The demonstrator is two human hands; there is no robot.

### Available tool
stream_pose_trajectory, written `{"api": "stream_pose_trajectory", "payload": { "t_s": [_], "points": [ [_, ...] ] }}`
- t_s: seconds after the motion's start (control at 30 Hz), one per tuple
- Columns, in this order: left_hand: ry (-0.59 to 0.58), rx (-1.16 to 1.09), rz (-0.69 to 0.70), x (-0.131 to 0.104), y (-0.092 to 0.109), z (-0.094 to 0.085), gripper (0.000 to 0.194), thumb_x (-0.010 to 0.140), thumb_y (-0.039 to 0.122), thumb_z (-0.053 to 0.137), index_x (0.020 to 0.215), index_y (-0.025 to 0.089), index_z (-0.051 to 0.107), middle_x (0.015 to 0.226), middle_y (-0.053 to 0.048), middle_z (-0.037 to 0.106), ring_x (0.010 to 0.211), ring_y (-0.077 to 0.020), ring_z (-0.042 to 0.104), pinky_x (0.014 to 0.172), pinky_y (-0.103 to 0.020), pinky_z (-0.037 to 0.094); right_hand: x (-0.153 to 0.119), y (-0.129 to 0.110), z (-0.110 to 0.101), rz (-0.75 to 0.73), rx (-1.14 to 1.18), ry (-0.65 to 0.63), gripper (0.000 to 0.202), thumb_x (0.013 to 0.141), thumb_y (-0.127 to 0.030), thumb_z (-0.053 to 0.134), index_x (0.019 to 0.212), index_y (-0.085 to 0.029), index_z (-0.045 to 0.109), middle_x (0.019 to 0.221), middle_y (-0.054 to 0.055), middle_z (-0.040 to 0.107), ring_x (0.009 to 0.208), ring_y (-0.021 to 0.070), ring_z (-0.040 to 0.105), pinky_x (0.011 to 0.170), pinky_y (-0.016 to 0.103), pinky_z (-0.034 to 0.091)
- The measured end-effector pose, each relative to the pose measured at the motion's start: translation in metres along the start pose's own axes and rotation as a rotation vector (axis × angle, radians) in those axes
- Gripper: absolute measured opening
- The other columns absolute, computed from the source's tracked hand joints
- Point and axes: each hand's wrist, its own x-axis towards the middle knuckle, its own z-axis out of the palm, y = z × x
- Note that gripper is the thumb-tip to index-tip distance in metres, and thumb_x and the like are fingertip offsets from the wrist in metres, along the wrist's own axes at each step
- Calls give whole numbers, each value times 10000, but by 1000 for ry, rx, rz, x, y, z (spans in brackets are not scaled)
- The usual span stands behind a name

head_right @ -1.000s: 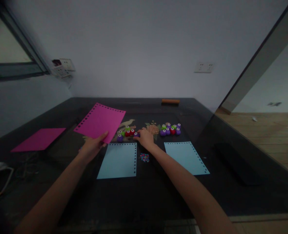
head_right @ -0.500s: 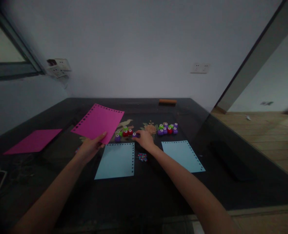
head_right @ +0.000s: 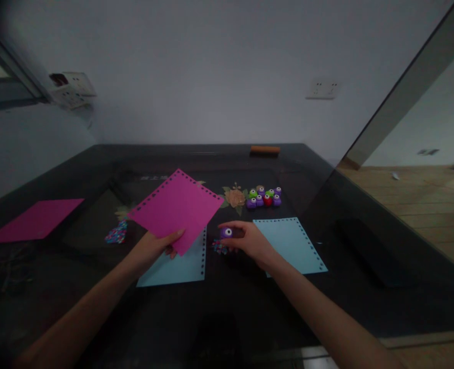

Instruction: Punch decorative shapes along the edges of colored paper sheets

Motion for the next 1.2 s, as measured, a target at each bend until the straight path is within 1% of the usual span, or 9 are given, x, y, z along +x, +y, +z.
{"api": "stream_pose_trajectory", "payload": {
  "t_s": [0.07,0.17,0.23,0.37,0.53,0.77,0.87,1.0,1.2],
  "points": [
    [-31,101,-12,-2,0,4,434,813,452,525,495,158,534,425,-2,509,421,-99,422,443,-221,305,-8,5,1,50,108,12,393,658,-236,748,1035,-199,642,680,-30,631,493,83,517,474,224,388],
    [-45,244,-24,-3,1,8,459,824,460,500,471,168,530,429,-8,522,435,-109,430,474,-230,339,-11,10,4,79,279,21,403,616,-196,777,992,-206,633,694,-38,638,488,77,535,479,224,422],
    [-37,312,-29,-3,1,8,463,827,454,492,458,177,530,437,-10,533,450,-119,450,504,-240,372,-10,11,6,83,405,14,421,599,-181,790,987,-207,630,764,-20,659,569,96,601,559,247,485],
    [-23,378,-17,-2,4,7,461,824,438,487,432,197,513,432,-8,540,461,-140,494,557,-266,424,-8,11,5,110,581,18,381,651,-236,776,1001,-194,631,901,27,678,689,137,672,694,301,541],
    [-45,425,-11,-4,9,8,462,835,423,482,426,211,522,436,0,568,466,-149,527,629,-277,450,-9,13,4,120,617,52,390,661,-232,777,1023,-179,641,907,44,696,678,142,685,626,257,547],
    [-39,469,-32,-8,14,10,454,829,435,486,434,219,543,452,1,575,486,-159,546,627,-273,451,-10,14,7,102,666,40,362,682,-248,768,1016,-166,656,1035,83,688,819,176,691,719,295,554],
    [-32,475,-9,-8,15,10,448,818,428,504,423,221,553,457,-5,579,491,-165,554,650,-281,455,-10,14,8,108,682,41,362,667,-245,777,1000,-166,657,1019,73,692,807,173,691,712,288,558],
    [-24,442,19,-8,14,11,421,799,411,537,419,232,569,477,-14,620,551,-192,600,749,-309,454,-11,12,7,96,702,40,362,652,-244,786,980,-167,655,977,63,702,797,188,699,700,291,568],
    [-21,454,29,-9,15,12,418,795,387,538,408,232,569,472,-17,620,544,-196,597,778,-331,453,-11,11,6,87,688,49,347,660,-237,778,976,-161,656,964,65,701,808,193,696,712,298,566]
  ]
}}
